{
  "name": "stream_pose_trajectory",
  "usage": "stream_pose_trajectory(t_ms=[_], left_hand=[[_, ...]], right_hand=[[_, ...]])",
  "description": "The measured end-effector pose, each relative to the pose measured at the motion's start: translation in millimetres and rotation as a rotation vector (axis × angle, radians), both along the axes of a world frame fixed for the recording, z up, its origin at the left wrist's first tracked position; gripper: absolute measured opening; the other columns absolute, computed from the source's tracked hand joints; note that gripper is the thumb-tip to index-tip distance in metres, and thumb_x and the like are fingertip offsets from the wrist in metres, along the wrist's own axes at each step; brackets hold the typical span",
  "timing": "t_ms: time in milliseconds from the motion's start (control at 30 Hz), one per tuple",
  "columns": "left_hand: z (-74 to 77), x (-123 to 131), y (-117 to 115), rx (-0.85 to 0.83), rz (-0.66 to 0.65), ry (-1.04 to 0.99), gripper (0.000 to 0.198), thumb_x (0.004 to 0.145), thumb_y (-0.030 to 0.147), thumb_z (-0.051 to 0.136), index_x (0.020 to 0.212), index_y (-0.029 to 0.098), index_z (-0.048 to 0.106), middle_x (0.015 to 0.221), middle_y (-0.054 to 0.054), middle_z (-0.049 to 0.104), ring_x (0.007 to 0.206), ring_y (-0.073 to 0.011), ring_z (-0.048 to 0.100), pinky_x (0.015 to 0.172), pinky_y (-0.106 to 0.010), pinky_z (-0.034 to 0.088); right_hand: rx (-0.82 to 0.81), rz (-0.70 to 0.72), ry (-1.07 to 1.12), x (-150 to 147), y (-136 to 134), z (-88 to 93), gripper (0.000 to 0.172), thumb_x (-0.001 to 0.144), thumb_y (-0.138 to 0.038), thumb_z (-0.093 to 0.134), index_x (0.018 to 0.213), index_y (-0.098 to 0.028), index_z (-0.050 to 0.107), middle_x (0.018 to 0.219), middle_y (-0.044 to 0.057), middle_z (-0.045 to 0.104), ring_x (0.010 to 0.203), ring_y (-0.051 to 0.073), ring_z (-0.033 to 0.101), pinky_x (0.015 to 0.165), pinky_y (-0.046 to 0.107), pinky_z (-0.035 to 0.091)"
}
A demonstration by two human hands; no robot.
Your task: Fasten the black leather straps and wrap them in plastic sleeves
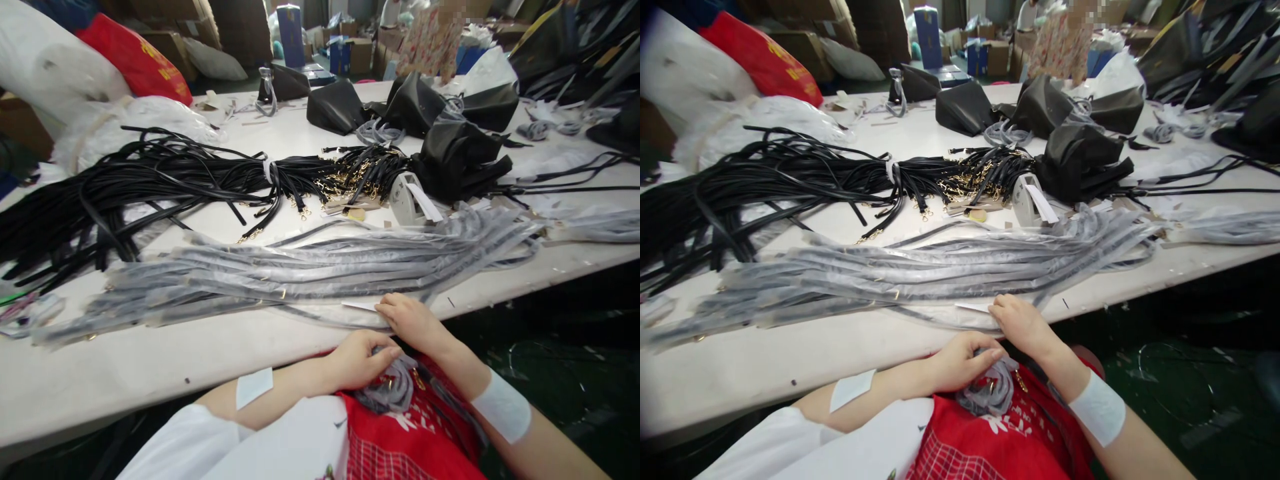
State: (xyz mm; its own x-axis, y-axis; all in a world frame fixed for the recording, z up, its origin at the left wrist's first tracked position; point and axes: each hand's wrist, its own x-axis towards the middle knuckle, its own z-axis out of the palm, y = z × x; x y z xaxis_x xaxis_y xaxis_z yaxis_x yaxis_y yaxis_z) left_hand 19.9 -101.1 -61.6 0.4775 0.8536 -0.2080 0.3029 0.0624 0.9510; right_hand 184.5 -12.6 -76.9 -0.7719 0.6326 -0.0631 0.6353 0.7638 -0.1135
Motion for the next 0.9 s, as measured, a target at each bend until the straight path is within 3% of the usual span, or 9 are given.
stream_pose_trajectory(t_ms=[100, 233, 367, 500, 633, 900], left_hand=[[-2.6, 1.9, 0.9, -0.009, 0.014, -0.021, 0.037, 0.095, 0.038, 0.045, 0.087, 0.012, 0.070, 0.073, -0.002, 0.067, 0.065, -0.0119, 0.054, 0.064, -0.021, 0.043], [-3.9, 3.1, 1.6, -0.022, 0.014, -0.016, 0.037, 0.095, 0.038, 0.046, 0.090, 0.012, 0.071, 0.075, -0.003, 0.068, 0.066, -0.0124, 0.055, 0.065, -0.022, 0.045], [-2.2, 3.8, 3.1, -0.008, 0.005, -0.012, 0.036, 0.094, 0.036, 0.046, 0.094, 0.011, 0.071, 0.081, -0.004, 0.071, 0.070, -0.0139, 0.058, 0.069, -0.023, 0.046], [-0.3, 5.8, 4.3, 0.010, -0.013, 0.021, 0.036, 0.095, 0.037, 0.046, 0.088, 0.012, 0.071, 0.075, -0.003, 0.069, 0.067, -0.0132, 0.057, 0.066, -0.022, 0.045], [1.4, 7.9, 4.2, 0.038, -0.013, 0.059, 0.037, 0.095, 0.040, 0.046, 0.085, 0.014, 0.071, 0.071, -0.001, 0.067, 0.065, -0.0124, 0.055, 0.068, -0.022, 0.044], [1.7, 8.2, 3.4, 0.032, -0.011, 0.056, 0.037, 0.096, 0.040, 0.045, 0.090, 0.014, 0.071, 0.071, -0.001, 0.067, 0.062, -0.0118, 0.055, 0.064, -0.022, 0.043]], right_hand=[[0.037, -0.056, 0.011, -4.2, -0.2, -0.3, 0.018, 0.091, -0.007, 0.053, 0.091, -0.016, 0.068, 0.089, 0.009, 0.066, 0.084, 0.022, 0.059, 0.070, 0.030, 0.043], [0.095, -0.122, 0.070, -5.3, -4.8, 6.5, 0.024, 0.099, -0.017, 0.044, 0.095, -0.017, 0.068, 0.093, 0.010, 0.067, 0.087, 0.022, 0.059, 0.075, 0.032, 0.041], [0.160, -0.076, 0.133, -1.8, -15.2, 6.8, 0.024, 0.098, -0.015, 0.045, 0.108, -0.019, 0.067, 0.104, 0.011, 0.068, 0.094, 0.024, 0.058, 0.081, 0.033, 0.040], [0.070, -0.038, 0.105, 0.8, -19.6, -8.6, 0.016, 0.094, -0.018, 0.053, 0.095, -0.018, 0.069, 0.092, 0.010, 0.068, 0.087, 0.024, 0.058, 0.076, 0.032, 0.043], [-0.013, -0.071, 0.178, 5.8, -11.8, -19.5, 0.015, 0.094, -0.025, 0.057, 0.099, -0.021, 0.070, 0.101, 0.008, 0.068, 0.093, 0.022, 0.060, 0.081, 0.032, 0.046], [-0.184, -0.146, 0.142, 2.9, -3.9, -7.0, 0.024, 0.082, -0.012, 0.063, 0.104, -0.020, 0.071, 0.103, 0.007, 0.067, 0.098, 0.023, 0.060, 0.087, 0.034, 0.048]])
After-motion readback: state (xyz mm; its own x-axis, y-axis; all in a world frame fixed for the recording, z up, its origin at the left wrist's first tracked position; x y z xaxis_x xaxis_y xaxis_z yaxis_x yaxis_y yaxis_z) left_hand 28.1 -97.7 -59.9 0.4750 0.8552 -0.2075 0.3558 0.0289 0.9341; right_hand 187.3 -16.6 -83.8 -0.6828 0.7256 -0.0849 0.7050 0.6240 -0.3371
